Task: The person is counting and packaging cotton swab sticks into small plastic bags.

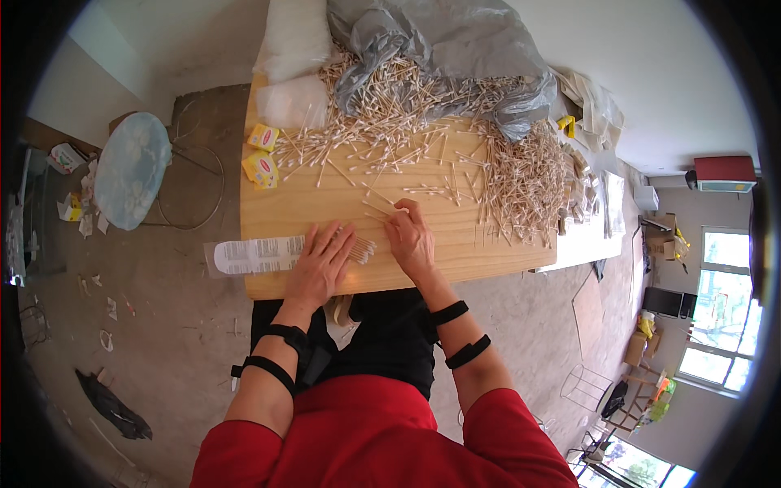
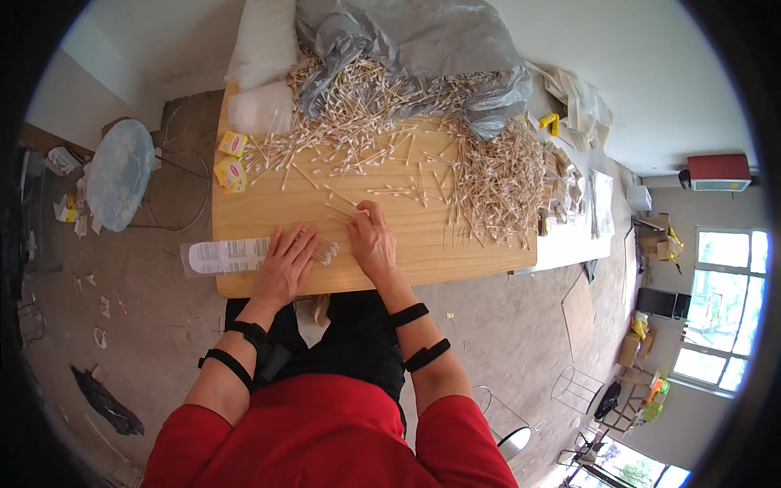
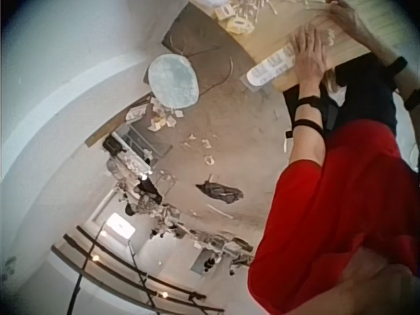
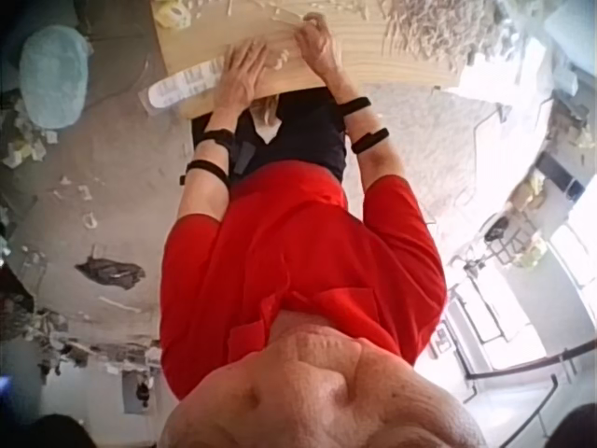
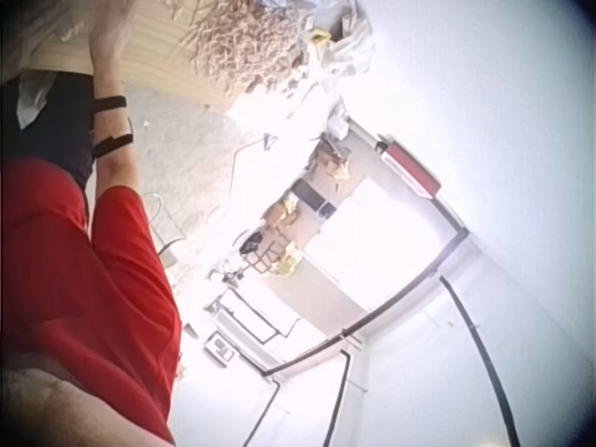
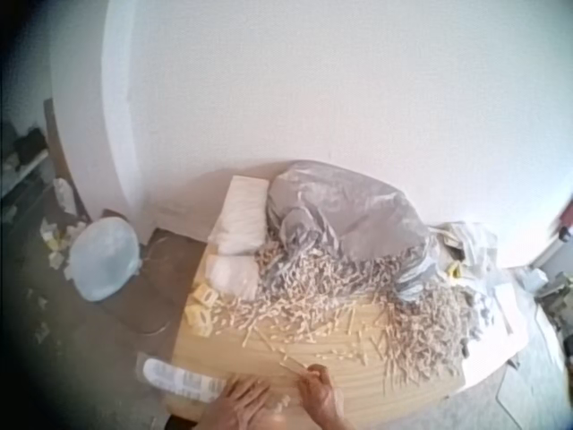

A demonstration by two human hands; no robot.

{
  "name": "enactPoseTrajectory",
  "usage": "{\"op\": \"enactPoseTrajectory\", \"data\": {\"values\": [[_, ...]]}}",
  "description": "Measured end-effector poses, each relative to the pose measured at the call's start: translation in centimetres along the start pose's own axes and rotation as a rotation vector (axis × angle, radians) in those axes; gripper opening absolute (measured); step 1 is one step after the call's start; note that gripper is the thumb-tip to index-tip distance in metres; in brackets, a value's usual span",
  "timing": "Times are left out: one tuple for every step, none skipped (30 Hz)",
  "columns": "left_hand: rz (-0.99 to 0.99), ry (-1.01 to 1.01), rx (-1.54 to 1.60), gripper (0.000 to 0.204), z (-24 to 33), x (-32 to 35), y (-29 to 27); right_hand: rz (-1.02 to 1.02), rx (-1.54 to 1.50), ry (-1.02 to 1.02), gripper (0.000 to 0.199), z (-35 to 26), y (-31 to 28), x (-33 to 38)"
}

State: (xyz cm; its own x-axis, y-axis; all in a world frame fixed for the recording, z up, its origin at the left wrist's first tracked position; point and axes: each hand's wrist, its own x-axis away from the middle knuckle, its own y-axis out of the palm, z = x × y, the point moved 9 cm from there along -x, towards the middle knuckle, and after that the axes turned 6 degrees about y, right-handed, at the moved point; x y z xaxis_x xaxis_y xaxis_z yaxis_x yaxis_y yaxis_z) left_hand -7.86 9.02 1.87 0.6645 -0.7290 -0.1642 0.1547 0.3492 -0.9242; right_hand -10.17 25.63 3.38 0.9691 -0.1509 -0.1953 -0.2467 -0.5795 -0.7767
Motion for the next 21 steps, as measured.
{"op": "enactPoseTrajectory", "data": {"values": [[0.0,0.003,-0.001,0.051,0.1,0.0,0.0,0.013,-0.062,0.028,0.01,0.4,0.0,0.0],[0.001,0.004,0.001,0.051,0.2,0.0,0.0,0.027,-0.124,0.056,0.009,0.8,-0.1,0.0],[0.022,0.006,0.021,0.049,0.3,-0.1,-0.3,0.028,-0.123,0.056,0.009,0.8,0.0,-0.1],[0.044,0.008,0.042,0.047,0.3,-0.1,-0.5,0.002,-0.151,0.099,0.008,1.2,0.4,-0.1],[0.045,0.009,0.042,0.047,0.4,-0.2,-0.5,-0.024,-0.18,0.142,0.007,1.6,0.7,-0.2],[0.042,0.008,0.041,0.048,0.3,-0.1,-0.5,-0.024,-0.18,0.141,0.007,1.3,0.8,-0.2],[0.038,0.006,0.04,0.048,0.3,-0.1,-0.5,-0.017,-0.174,0.154,0.008,1.1,0.9,-0.2],[0.038,0.006,0.04,0.048,0.3,-0.1,-0.5,-0.01,-0.168,0.166,0.009,1.0,0.9,-0.3],[0.037,0.007,0.041,0.048,0.3,0.0,-0.4,-0.011,-0.169,0.166,0.009,0.7,1.0,-0.2],[0.035,0.008,0.042,0.048,0.3,0.0,-0.4,-0.006,-0.191,0.159,0.009,0.5,1.1,-0.2],[0.034,0.008,0.042,0.048,0.3,0.0,-0.4,-0.002,-0.212,0.152,0.008,0.2,1.1,-0.2],[0.022,0.008,0.031,0.049,0.3,0.0,-0.3,-0.001,-0.212,0.154,0.008,0.2,1.1,-0.1],[0.011,0.008,0.021,0.051,0.3,0.0,-0.2,0.003,-0.216,0.16,0.008,0.4,1.1,-0.1],[0.01,0.009,0.022,0.051,0.3,0.0,-0.2,0.007,-0.22,0.167,0.008,0.5,1.1,-0.1],[0.012,0.009,0.023,0.051,0.3,0.0,-0.2,0.007,-0.221,0.168,0.008,0.5,1.1,-0.2],[0.014,0.008,0.024,0.05,0.2,0.0,-0.2,-0.004,-0.244,0.183,0.008,0.6,1.1,-0.3],[0.013,0.008,0.025,0.05,0.2,0.0,-0.2,-0.014,-0.267,0.198,0.008,0.6,1.1,-0.3],[0.015,0.007,0.028,0.051,0.2,0.0,-0.2,-0.015,-0.267,0.198,0.008,0.4,0.9,-0.3],[0.017,0.006,0.03,0.051,0.1,0.0,-0.2,-0.042,-0.266,0.191,0.008,0.0,1.0,-0.3],[0.016,0.004,0.03,0.051,0.1,0.0,-0.2,-0.07,-0.265,0.184,0.008,-0.3,1.1,-0.2],[0.014,0.0,0.029,0.052,0.2,-0.1,-0.3,-0.068,-0.264,0.183,0.008,-0.2,1.2,0.0]]}}
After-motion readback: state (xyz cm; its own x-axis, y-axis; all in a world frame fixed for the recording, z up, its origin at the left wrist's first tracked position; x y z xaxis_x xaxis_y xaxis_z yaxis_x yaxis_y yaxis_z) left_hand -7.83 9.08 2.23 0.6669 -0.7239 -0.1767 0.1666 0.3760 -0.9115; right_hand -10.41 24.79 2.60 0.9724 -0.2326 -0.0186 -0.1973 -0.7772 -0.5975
